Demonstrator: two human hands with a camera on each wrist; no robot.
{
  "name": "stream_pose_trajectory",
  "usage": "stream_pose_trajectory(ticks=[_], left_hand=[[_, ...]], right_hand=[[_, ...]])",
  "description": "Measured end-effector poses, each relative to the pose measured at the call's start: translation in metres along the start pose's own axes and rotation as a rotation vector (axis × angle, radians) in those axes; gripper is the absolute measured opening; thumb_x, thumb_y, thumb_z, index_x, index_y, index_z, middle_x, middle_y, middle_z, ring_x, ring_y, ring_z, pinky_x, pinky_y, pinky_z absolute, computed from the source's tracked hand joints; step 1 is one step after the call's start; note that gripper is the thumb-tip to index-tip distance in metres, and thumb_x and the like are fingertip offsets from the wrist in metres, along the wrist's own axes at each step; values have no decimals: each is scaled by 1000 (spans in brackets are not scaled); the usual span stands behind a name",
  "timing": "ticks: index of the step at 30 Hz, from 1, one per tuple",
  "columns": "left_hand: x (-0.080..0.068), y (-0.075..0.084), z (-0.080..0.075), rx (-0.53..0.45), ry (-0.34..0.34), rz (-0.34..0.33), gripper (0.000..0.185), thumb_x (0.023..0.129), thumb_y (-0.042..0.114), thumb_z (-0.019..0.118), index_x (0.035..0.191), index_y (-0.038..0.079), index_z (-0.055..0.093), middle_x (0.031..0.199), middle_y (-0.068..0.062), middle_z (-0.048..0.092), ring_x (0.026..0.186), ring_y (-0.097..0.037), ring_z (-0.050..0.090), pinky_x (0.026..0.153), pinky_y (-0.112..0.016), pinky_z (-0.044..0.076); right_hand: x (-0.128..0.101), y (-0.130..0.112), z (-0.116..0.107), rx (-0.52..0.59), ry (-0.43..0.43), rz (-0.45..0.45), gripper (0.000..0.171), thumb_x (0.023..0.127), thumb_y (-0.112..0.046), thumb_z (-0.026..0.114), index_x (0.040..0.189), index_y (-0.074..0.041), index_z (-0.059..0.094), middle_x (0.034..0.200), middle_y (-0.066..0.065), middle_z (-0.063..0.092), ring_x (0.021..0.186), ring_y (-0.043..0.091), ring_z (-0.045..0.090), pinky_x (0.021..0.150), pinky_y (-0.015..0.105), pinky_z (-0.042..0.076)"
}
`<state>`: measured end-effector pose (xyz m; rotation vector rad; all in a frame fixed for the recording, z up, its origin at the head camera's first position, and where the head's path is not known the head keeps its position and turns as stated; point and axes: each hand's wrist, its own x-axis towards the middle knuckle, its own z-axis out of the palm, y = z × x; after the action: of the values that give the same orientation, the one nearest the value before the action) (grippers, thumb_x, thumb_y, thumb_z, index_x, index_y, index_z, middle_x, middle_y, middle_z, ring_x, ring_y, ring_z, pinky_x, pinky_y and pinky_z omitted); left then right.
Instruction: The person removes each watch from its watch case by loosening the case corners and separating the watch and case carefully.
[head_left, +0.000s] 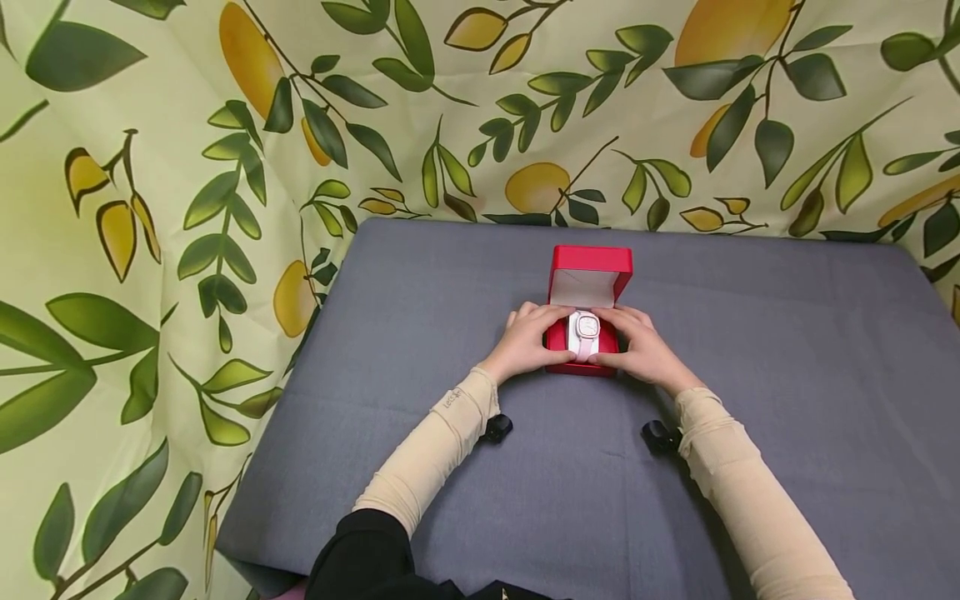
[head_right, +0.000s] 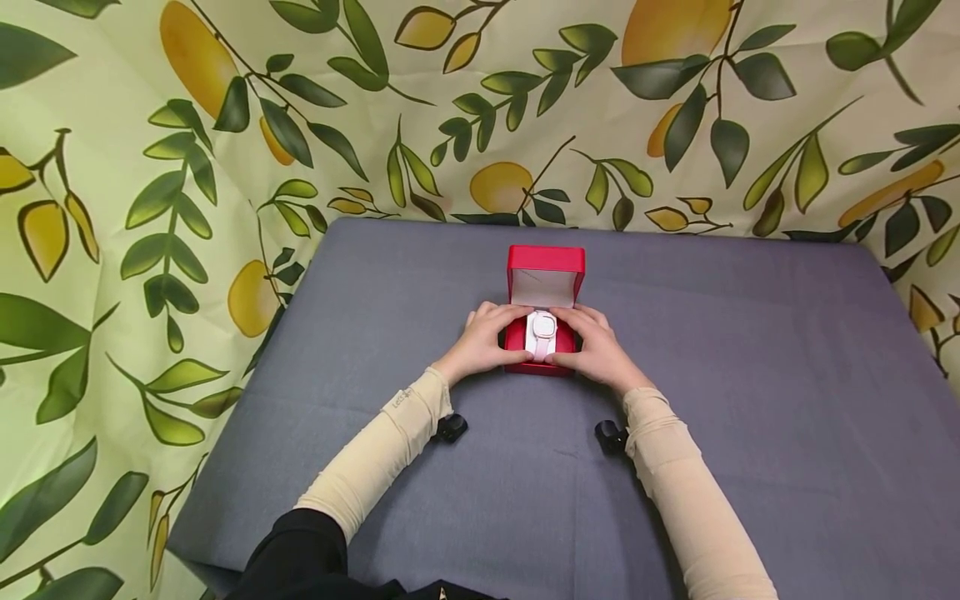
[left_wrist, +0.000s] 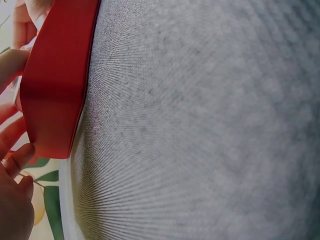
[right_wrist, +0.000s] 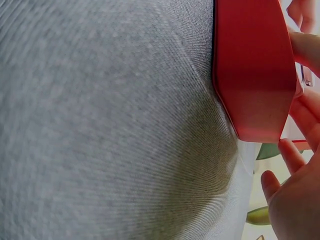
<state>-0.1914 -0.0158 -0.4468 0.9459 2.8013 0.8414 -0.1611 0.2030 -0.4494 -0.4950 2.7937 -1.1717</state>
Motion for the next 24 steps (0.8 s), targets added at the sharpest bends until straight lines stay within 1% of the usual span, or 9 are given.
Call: stream_pose_trajectory(ticks=[10,15,19,22,24], left_hand=[[0,-1,1,-10,21,15,67,75,40,74,134,21,49,135,4,53,113,-16,42,87,-35,32],[1,-2,2,-21,55,40,65,75,39,75,133,21,51,134,3,54,112,-16,42,87,-34,32],[1,-2,1,-35,82,59,65,75,37,74,133,21,50,133,2,54,115,-16,42,87,-35,31],[0,-1,0,-50,83,64,65,76,37,74,134,20,49,134,2,53,120,-17,40,89,-37,30],[0,-1,-1,-70,81,60,62,79,35,72,134,20,50,134,1,53,122,-18,40,90,-37,30]], right_hand=[[-2,2,0,15,43,-65,71,72,-14,78,134,-3,46,136,23,46,130,39,28,101,60,27],[-2,3,0,12,76,-94,72,70,-12,80,133,-4,48,134,21,49,127,37,33,101,58,29],[-2,2,-2,18,81,-83,74,70,-13,80,136,-6,46,136,20,48,127,36,35,100,59,30],[-3,0,-4,31,68,-59,78,72,-13,79,140,-7,40,139,21,44,128,37,35,101,61,31],[-4,-1,-4,54,66,-43,82,73,-14,78,143,-8,36,139,20,44,129,38,35,101,61,30]])
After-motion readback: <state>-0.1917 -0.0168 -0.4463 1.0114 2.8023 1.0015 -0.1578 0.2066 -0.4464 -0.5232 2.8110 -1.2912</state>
